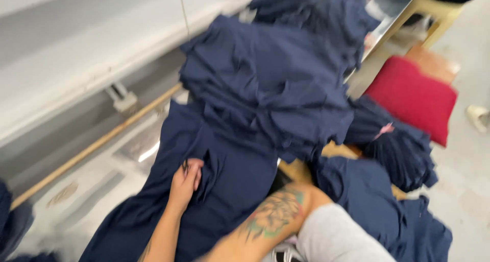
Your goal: Trimming loose threads from navy blue t-shirts using small scissors at a garment factory workstation.
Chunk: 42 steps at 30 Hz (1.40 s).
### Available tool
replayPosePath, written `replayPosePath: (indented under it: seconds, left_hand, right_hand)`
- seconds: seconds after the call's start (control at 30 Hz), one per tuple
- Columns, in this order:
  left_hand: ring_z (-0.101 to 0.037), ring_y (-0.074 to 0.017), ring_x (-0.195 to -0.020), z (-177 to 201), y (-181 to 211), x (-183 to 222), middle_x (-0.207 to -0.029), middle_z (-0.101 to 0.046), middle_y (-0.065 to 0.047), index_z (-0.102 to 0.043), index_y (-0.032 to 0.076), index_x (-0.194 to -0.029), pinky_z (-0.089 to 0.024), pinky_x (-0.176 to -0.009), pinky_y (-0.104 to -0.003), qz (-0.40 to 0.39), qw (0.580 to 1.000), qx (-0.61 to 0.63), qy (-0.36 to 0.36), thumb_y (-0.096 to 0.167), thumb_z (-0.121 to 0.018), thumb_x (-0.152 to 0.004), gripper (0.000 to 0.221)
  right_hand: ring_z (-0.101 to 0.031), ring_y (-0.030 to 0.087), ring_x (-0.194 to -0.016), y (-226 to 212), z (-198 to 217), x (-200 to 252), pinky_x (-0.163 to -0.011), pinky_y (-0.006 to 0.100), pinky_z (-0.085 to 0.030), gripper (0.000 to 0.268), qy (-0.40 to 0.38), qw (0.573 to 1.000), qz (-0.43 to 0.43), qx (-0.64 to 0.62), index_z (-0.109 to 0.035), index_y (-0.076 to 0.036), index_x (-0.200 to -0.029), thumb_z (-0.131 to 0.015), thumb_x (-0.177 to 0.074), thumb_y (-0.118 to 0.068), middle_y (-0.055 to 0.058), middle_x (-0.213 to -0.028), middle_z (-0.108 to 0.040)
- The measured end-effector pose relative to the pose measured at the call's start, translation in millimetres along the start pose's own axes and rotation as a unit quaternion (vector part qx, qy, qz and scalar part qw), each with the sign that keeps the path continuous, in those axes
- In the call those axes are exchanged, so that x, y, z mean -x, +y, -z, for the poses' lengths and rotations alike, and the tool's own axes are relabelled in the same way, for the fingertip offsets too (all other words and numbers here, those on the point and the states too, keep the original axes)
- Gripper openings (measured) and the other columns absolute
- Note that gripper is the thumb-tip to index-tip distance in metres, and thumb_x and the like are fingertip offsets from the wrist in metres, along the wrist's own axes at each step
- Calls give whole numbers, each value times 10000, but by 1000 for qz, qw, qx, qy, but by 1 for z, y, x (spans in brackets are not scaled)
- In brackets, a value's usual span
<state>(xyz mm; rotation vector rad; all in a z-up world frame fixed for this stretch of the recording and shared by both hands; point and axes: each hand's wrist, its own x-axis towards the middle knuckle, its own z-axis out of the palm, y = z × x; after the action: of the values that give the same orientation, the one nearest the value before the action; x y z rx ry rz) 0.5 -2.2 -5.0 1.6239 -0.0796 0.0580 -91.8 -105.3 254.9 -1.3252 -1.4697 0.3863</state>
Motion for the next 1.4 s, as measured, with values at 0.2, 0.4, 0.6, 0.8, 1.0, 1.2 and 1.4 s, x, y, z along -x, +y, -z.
replayPosePath:
  seconds: [0.2,0.4,0.6,0.8,1.0,1.2,1.4]
  left_hand:
    - [-429,-69,-488,2,2,-2,-707,-557,-24,-693,45,-1062,-334,-492,-220,35,998,39,-23,205,-500,-1065,251]
    - [-428,-74,-493,1,1,-1,-694,-544,-9,-693,47,-1059,-345,-503,-231,34,998,42,-21,206,-512,-1067,241]
    - [-443,-91,-505,1,7,1,-708,-557,-22,-700,41,-1063,-362,-513,-243,65,997,33,-18,208,-511,-1066,252]
    - [-450,-86,-511,0,8,1,-728,-563,-15,-697,30,-1074,-383,-547,-239,57,998,35,-17,194,-504,-1071,253]
    - [-438,-81,-502,0,7,1,-714,-562,-16,-703,38,-1069,-362,-507,-228,64,997,41,-17,189,-522,-1063,235]
    - [-444,-75,-506,1,-2,-1,-722,-562,-21,-695,32,-1076,-360,-514,-223,43,998,51,-18,187,-523,-1063,233]
    - [-445,-83,-512,0,2,0,-736,-558,-13,-688,36,-1076,-373,-541,-233,56,996,64,-8,204,-509,-1076,245]
  right_hand:
    - [-581,252,-1234,-27,143,70,-1105,418,-423,153,347,867,-44,355,-686,-268,-934,-760,-880,-390,-53,-1052,-605]
    - [-625,101,-670,-5,269,210,-731,249,-595,656,754,652,63,60,-356,-133,-1573,-678,-1001,-159,64,-899,-674]
    - [-562,99,-668,-28,268,252,-745,285,-534,819,810,579,92,13,-186,-154,-1658,-632,-976,-233,-1,-862,-640]
    - [-567,81,-679,-17,265,257,-774,280,-545,803,812,575,99,-18,-217,-211,-1653,-640,-970,-233,0,-882,-644]
    - [-566,81,-677,-23,254,249,-771,281,-561,830,812,572,118,0,-150,-181,-1662,-629,-985,-217,3,-873,-646]
    - [-524,90,-658,0,260,258,-678,266,-511,783,812,560,165,-17,-224,-194,-1641,-644,-986,-110,12,-857,-587]
    - [-566,136,-639,64,188,128,-666,290,-539,807,730,681,-26,55,-237,-166,-1572,-586,-853,-59,122,-1105,-621]
